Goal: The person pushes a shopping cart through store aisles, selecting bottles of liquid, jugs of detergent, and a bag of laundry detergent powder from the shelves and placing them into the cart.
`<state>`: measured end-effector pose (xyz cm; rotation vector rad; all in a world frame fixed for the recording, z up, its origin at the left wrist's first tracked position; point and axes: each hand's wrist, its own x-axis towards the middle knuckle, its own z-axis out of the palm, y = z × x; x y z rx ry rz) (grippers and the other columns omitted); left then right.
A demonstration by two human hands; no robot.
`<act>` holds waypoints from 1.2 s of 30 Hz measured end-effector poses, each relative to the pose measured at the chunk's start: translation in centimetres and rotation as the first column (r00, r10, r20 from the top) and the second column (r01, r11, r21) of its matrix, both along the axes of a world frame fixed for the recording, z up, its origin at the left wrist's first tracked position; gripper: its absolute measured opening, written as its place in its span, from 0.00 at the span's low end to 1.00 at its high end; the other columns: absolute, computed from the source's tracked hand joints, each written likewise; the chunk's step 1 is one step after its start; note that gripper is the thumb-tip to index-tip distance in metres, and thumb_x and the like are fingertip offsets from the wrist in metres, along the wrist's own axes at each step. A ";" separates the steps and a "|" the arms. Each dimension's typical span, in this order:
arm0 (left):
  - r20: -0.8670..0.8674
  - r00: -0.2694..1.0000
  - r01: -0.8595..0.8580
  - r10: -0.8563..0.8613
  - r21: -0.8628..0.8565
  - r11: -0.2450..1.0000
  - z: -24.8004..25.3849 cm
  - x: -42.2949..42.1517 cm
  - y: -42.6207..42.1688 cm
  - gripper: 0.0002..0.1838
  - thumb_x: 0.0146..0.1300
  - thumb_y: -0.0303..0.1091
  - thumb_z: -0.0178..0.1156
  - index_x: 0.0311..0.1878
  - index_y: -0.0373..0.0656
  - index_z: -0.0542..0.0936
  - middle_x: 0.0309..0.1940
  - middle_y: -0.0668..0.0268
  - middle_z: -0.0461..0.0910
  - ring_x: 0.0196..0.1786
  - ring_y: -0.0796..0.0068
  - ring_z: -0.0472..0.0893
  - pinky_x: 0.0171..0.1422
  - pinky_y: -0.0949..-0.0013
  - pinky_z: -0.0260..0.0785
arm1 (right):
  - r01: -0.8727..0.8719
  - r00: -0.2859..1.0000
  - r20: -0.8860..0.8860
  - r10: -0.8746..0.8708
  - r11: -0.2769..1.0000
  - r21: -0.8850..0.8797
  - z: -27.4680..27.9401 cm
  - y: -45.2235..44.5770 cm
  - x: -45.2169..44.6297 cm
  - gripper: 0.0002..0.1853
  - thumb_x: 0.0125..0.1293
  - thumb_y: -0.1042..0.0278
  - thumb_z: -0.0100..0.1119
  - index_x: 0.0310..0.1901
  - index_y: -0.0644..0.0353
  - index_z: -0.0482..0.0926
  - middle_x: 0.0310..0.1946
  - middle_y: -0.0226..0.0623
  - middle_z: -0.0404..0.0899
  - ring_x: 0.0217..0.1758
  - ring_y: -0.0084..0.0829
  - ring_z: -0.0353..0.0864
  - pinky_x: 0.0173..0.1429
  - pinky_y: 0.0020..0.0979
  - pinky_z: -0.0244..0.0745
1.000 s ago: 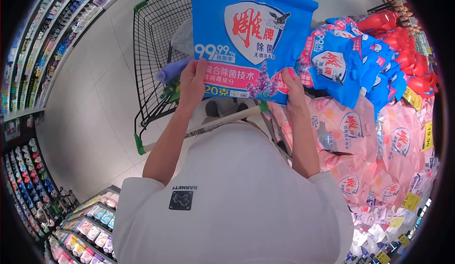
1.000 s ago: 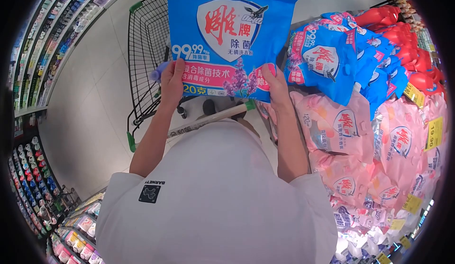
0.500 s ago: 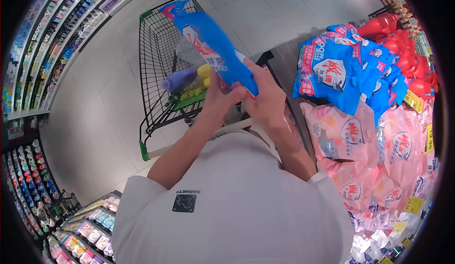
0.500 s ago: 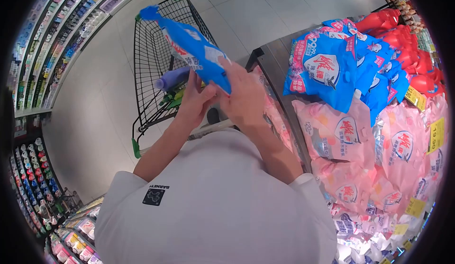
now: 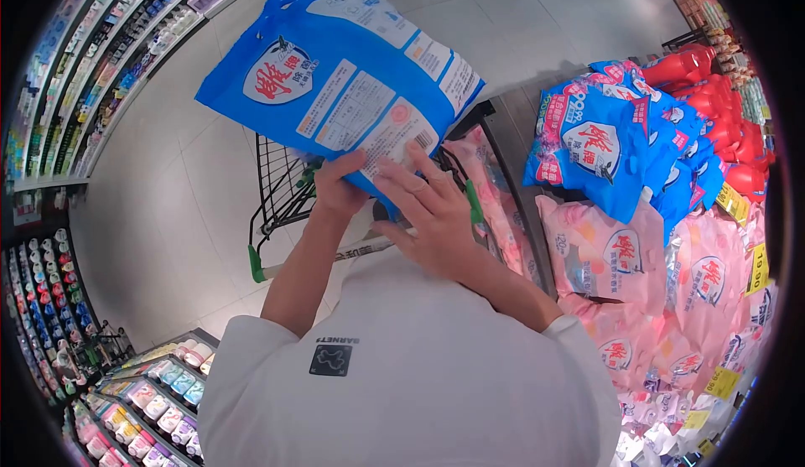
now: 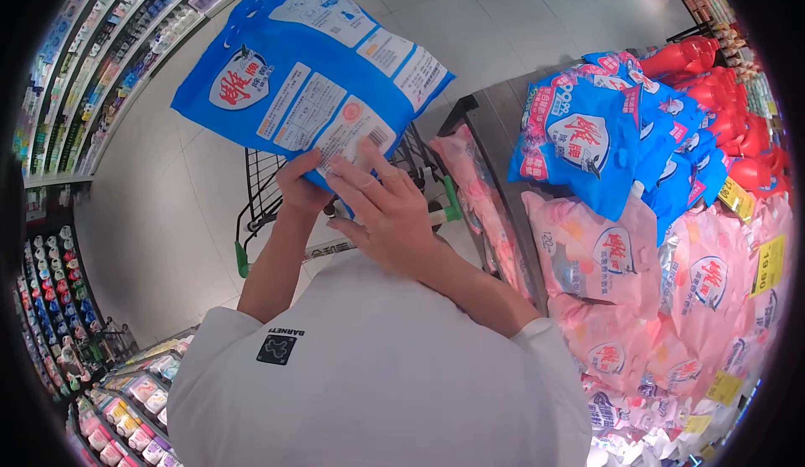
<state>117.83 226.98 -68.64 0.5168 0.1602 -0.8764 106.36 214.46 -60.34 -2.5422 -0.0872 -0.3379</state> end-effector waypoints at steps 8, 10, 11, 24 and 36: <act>0.009 1.000 0.028 -0.027 -0.160 0.987 -1.2 1.0 2.3 0.40 0.47 0.21 0.59 0.70 0.33 0.66 0.62 0.47 0.76 0.62 0.47 0.78 0.65 0.51 0.75 | 0.460 0.861 0.080 -0.502 0.836 0.299 -1.1 -6.1 1.4 0.36 0.61 0.66 0.70 0.68 0.64 0.66 0.67 0.50 0.67 0.70 0.42 0.67 0.70 0.38 0.64; 0.006 0.998 0.060 -0.060 -0.155 0.986 -1.2 1.0 2.8 0.40 0.46 0.20 0.59 0.69 0.32 0.67 0.61 0.48 0.77 0.61 0.47 0.79 0.64 0.51 0.75 | 0.499 0.848 0.056 -0.527 0.829 0.253 -1.6 -7.4 1.7 0.33 0.67 0.65 0.64 0.70 0.64 0.63 0.66 0.52 0.67 0.70 0.38 0.69 0.69 0.36 0.66; 0.029 0.994 0.111 -0.107 -0.162 0.981 -1.1 1.0 2.9 0.40 0.45 0.20 0.60 0.69 0.33 0.68 0.60 0.48 0.78 0.62 0.47 0.79 0.64 0.51 0.75 | 0.515 0.828 -0.167 -0.535 0.609 0.603 -1.7 -7.5 1.9 0.34 0.69 0.63 0.64 0.71 0.65 0.62 0.67 0.51 0.66 0.70 0.39 0.67 0.70 0.35 0.66; 0.814 0.279 -0.062 -0.509 0.544 0.837 4.8 -2.4 -0.8 0.49 0.44 0.24 0.72 0.74 0.52 0.66 0.74 0.58 0.64 0.72 0.51 0.67 0.72 0.52 0.65 | 0.469 0.866 0.001 -0.500 0.813 0.344 -5.7 -3.6 -2.2 0.35 0.77 0.38 0.41 0.75 0.54 0.57 0.69 0.40 0.67 0.70 0.39 0.69 0.73 0.45 0.64; 0.820 -0.117 -0.218 -0.561 0.530 0.820 5.7 -5.5 -2.3 0.48 0.39 0.39 0.80 0.70 0.53 0.71 0.75 0.56 0.62 0.78 0.49 0.58 0.79 0.40 0.46 | 0.238 0.854 -0.379 -0.355 -0.381 0.893 -8.3 -7.1 -3.4 0.36 0.76 0.35 0.39 0.74 0.54 0.58 0.69 0.39 0.67 0.70 0.39 0.68 0.73 0.45 0.63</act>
